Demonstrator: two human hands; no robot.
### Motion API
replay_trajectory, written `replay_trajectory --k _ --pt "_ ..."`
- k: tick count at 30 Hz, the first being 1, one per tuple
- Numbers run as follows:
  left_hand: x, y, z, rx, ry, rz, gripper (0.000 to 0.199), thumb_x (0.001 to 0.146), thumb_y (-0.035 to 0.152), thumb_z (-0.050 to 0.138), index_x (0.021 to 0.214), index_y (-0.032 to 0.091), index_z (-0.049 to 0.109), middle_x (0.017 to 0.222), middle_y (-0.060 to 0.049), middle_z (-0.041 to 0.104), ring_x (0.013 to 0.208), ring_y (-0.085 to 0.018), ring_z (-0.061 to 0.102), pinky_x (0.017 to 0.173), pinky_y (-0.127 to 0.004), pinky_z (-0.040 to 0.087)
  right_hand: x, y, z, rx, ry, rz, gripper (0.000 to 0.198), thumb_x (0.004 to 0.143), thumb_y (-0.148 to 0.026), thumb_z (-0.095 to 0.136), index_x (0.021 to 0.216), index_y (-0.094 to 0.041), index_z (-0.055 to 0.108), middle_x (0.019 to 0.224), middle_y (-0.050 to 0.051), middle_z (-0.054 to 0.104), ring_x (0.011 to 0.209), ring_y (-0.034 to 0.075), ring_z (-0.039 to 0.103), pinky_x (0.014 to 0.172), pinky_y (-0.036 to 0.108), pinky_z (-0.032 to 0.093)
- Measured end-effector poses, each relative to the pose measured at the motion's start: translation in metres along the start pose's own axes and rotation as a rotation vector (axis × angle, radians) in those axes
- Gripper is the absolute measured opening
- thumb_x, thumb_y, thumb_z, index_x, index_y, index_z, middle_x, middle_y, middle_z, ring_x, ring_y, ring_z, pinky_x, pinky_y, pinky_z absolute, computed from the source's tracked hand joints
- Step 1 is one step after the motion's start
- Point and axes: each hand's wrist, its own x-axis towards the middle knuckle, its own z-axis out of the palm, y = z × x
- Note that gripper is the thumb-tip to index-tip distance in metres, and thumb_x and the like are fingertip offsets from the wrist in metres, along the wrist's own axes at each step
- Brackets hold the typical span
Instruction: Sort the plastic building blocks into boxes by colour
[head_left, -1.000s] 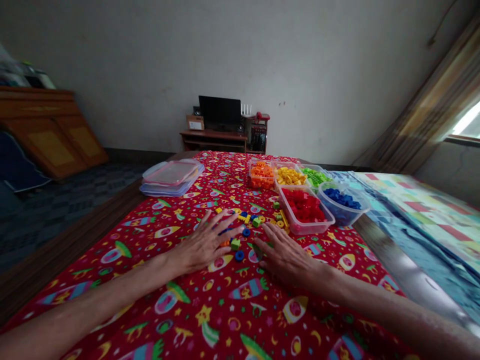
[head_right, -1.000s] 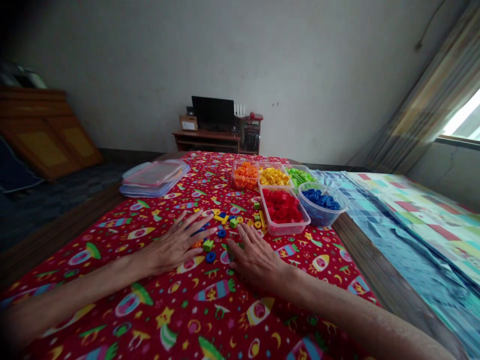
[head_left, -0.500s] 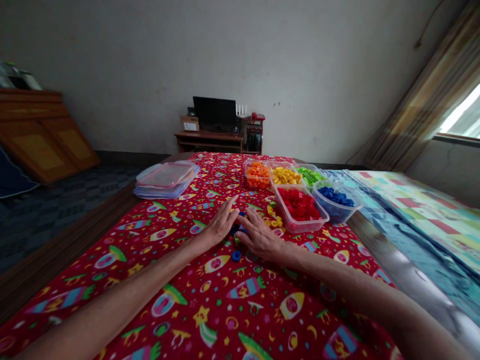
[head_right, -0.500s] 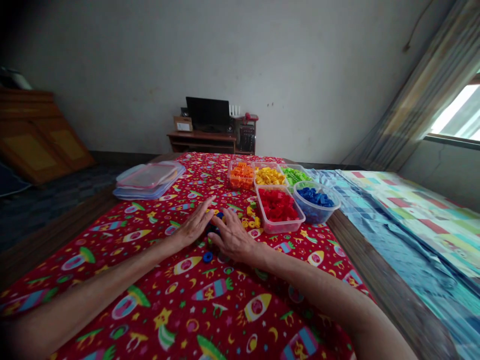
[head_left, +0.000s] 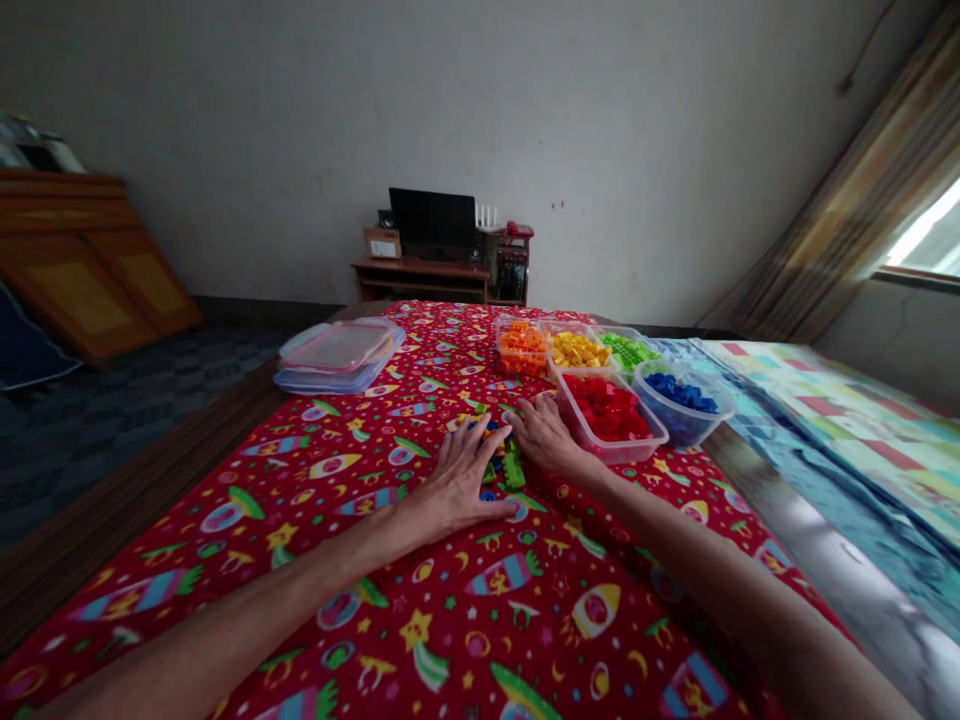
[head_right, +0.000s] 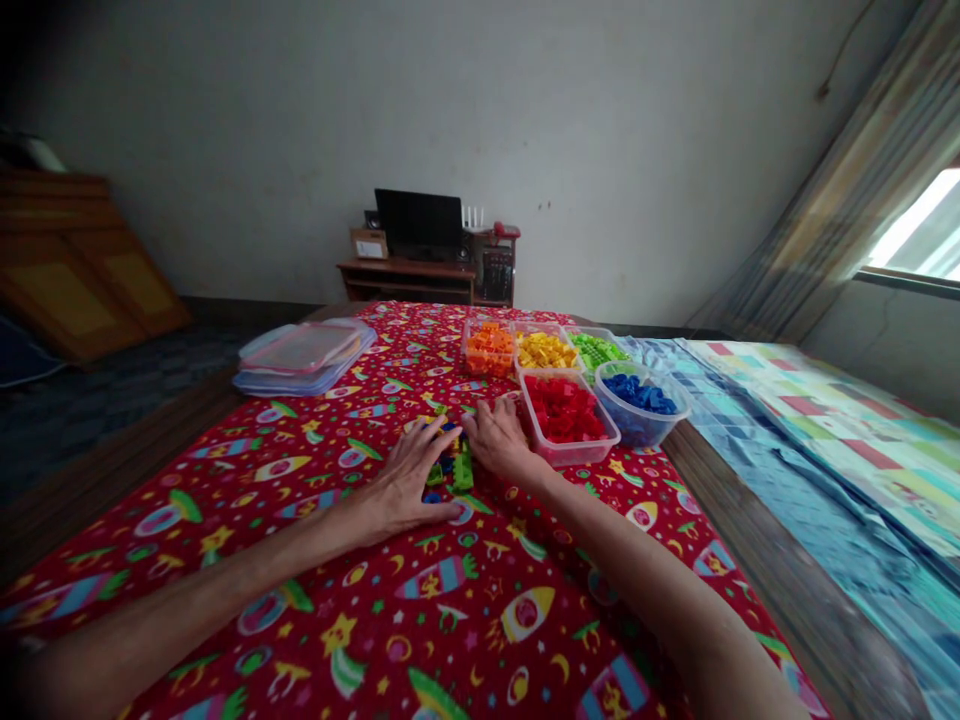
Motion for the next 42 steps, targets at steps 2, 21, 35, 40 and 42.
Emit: replay_trajectory --k 2,21,35,40,42 --pt "0.007 -0.003 0.002 0.0 0.044 -0.028 0.096 0.075 0.067 0.059 0.15 0.025 0.018 0.156 -0.017 0.019 0.143 -0.041 0.01 0.112 -0.063 0.015 0.007 -0.007 -0.005 0.119 0.028 0.014 0.038 0.097 -0.02 0.03 0.126 -0.013 0.053 0.124 0.017 0.059 0.12 0.026 0.053 0.102 0.048 0.042" --pt "-0.001 -0.031 0.002 -0.114 0.168 -0.06 0.054 0.099 0.046 0.026 0.149 0.027 0.016 0.156 -0.009 0.024 0.145 -0.025 0.016 0.117 -0.049 0.022 -0.07 -0.038 -0.037 0.03 -0.057 0.095 0.059 0.089 -0.016 0.041 0.147 -0.015 0.027 0.149 0.025 0.024 0.141 0.04 0.017 0.102 0.062 0.036" --pt "0.001 -0.018 -0.009 -0.251 0.209 -0.078 0.05 0.098 0.045 0.024 0.144 0.024 0.028 0.149 -0.009 0.038 0.139 -0.021 0.033 0.114 -0.044 0.03 -0.009 -0.048 -0.032 0.416 0.052 -0.024 0.043 0.098 -0.031 0.033 0.139 -0.018 0.039 0.134 0.015 0.051 0.131 0.023 0.042 0.106 0.046 0.041" --pt "-0.003 -0.024 -0.006 -0.256 0.222 -0.067 0.047 0.098 0.045 0.026 0.142 0.029 0.031 0.146 -0.007 0.042 0.138 -0.021 0.035 0.115 -0.046 0.029 -0.018 -0.029 -0.062 0.294 0.134 -0.017 0.044 0.096 -0.026 0.037 0.139 -0.018 0.039 0.131 0.016 0.053 0.125 0.025 0.048 0.102 0.045 0.044" --pt "0.001 -0.023 -0.002 -0.266 0.259 -0.113 0.049 0.099 0.043 0.025 0.144 0.025 0.028 0.146 -0.01 0.04 0.137 -0.022 0.035 0.115 -0.047 0.03 -0.037 -0.022 -0.065 0.151 0.088 0.013 0.044 0.093 -0.021 0.037 0.136 -0.015 0.042 0.125 0.019 0.055 0.118 0.028 0.052 0.095 0.045 0.048"
